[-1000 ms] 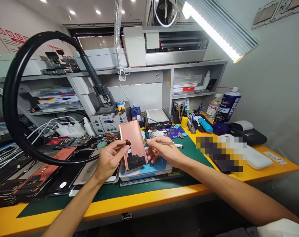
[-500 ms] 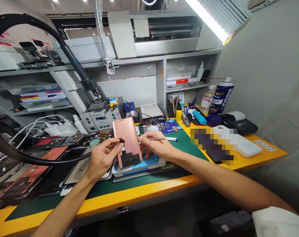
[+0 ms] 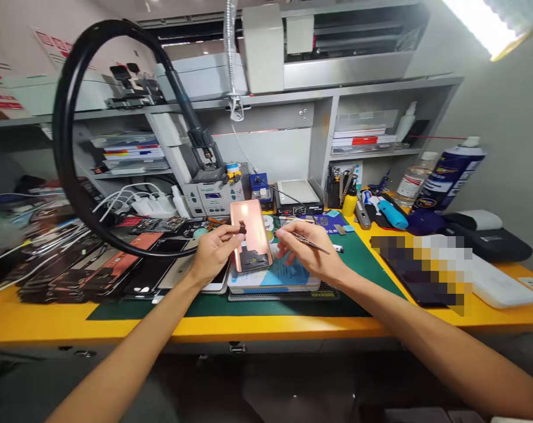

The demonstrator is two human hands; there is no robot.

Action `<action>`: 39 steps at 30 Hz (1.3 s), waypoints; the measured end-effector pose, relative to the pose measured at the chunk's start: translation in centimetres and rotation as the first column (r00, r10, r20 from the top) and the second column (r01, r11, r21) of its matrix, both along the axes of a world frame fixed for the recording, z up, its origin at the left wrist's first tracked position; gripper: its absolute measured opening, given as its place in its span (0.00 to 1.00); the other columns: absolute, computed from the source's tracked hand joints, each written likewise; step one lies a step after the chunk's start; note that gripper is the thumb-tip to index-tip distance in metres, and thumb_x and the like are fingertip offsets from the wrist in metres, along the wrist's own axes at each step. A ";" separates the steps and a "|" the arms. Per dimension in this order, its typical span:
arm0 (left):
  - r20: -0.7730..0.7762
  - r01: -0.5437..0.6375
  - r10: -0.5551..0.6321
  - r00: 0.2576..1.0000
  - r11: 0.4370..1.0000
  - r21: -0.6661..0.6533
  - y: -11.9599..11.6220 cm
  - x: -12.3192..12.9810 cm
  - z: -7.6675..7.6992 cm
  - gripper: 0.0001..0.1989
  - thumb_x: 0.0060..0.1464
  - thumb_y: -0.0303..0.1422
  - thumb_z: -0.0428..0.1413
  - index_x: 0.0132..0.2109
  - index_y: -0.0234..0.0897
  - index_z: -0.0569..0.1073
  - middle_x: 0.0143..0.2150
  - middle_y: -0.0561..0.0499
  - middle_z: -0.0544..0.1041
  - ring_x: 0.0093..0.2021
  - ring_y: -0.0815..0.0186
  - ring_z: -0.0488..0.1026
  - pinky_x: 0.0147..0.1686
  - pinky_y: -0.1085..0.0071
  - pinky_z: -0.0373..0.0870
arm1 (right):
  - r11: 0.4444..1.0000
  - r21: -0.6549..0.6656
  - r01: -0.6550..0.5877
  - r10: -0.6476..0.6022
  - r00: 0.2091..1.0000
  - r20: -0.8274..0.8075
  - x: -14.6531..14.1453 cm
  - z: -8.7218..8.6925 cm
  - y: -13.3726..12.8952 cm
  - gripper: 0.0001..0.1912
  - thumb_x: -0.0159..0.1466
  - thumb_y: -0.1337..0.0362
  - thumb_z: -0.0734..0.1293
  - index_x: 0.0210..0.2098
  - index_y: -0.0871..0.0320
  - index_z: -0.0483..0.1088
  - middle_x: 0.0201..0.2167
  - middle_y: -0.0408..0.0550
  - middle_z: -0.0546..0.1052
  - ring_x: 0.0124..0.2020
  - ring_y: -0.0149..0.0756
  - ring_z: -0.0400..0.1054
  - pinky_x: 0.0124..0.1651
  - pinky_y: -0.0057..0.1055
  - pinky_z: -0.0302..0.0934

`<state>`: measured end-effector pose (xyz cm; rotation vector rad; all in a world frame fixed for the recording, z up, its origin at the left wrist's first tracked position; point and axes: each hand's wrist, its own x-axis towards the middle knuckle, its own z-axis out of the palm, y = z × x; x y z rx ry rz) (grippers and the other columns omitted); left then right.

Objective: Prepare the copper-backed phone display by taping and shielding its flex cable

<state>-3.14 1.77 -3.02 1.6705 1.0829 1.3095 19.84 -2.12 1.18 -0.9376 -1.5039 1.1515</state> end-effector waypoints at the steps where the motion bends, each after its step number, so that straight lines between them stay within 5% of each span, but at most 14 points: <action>1: -0.013 0.005 -0.005 1.000 1.000 -0.010 0.2 0.0 -0.1 0.14 0.61 0.37 0.56 0.51 0.34 0.72 0.48 0.46 0.75 0.43 0.62 0.75 0.42 0.59 0.75 | 1.000 0.005 0.001 -0.001 1.000 0.005 -0.1 0.0 -0.1 0.14 0.60 0.55 0.72 0.30 0.60 0.72 0.24 0.44 0.76 0.22 0.30 0.71 0.24 0.25 0.65; 10: -0.064 0.130 -0.135 0.989 0.988 -0.080 -0.8 -0.4 0.7 0.15 0.61 0.37 0.56 0.51 0.34 0.72 0.47 0.46 0.75 0.41 0.63 0.75 0.40 0.61 0.76 | 0.996 -0.064 0.055 -0.060 0.994 -0.086 -0.6 -0.5 1.1 0.17 0.58 0.51 0.73 0.30 0.58 0.70 0.24 0.45 0.75 0.24 0.35 0.72 0.23 0.29 0.67; 17: -0.122 0.185 -0.194 0.973 0.979 -0.084 -2.8 0.8 1.5 0.17 0.60 0.37 0.56 0.53 0.33 0.69 0.26 0.57 0.71 0.24 0.71 0.69 0.24 0.75 0.64 | 0.987 -0.126 0.100 -0.119 0.981 -0.153 -0.1 -0.5 1.8 0.17 0.58 0.50 0.73 0.29 0.58 0.69 0.25 0.45 0.75 0.22 0.33 0.72 0.20 0.27 0.64; 24: -0.395 0.103 -0.110 0.912 0.994 -0.038 -3.5 2.2 2.6 0.17 0.60 0.37 0.52 0.54 0.37 0.68 0.26 0.54 0.75 0.24 0.66 0.71 0.24 0.73 0.59 | 0.989 -0.144 0.035 -0.066 0.973 -0.220 1.2 -0.5 2.4 0.14 0.59 0.56 0.74 0.34 0.59 0.71 0.24 0.42 0.74 0.23 0.31 0.71 0.21 0.24 0.62; 30: -0.656 0.049 0.014 0.754 0.996 0.077 -4.2 2.3 3.6 0.16 0.59 0.34 0.51 0.54 0.43 0.70 0.23 0.54 0.74 0.23 0.62 0.70 0.25 0.70 0.52 | 0.953 -0.285 -0.103 0.032 0.970 -0.243 1.9 -1.0 3.4 0.12 0.69 0.60 0.65 0.47 0.62 0.70 0.39 0.47 0.75 0.33 0.32 0.72 0.34 0.31 0.70; 34: -0.739 0.067 0.043 0.672 0.991 0.120 -4.2 2.4 3.8 0.15 0.58 0.34 0.52 0.51 0.46 0.72 0.22 0.54 0.73 0.23 0.59 0.70 0.25 0.70 0.49 | 0.919 -0.361 -0.161 0.065 0.963 -0.263 2.0 -1.0 3.5 0.15 0.69 0.59 0.65 0.50 0.61 0.69 0.45 0.50 0.75 0.39 0.36 0.73 0.40 0.37 0.70; 39: -0.739 0.057 0.115 0.664 0.977 0.203 -3.2 2.9 5.2 0.12 0.57 0.35 0.53 0.47 0.43 0.75 0.25 0.53 0.74 0.23 0.61 0.70 0.24 0.70 0.53 | 0.900 -0.384 -0.206 0.087 0.949 -0.303 1.9 -1.0 3.3 0.14 0.69 0.58 0.64 0.47 0.62 0.70 0.39 0.47 0.75 0.32 0.32 0.72 0.34 0.32 0.69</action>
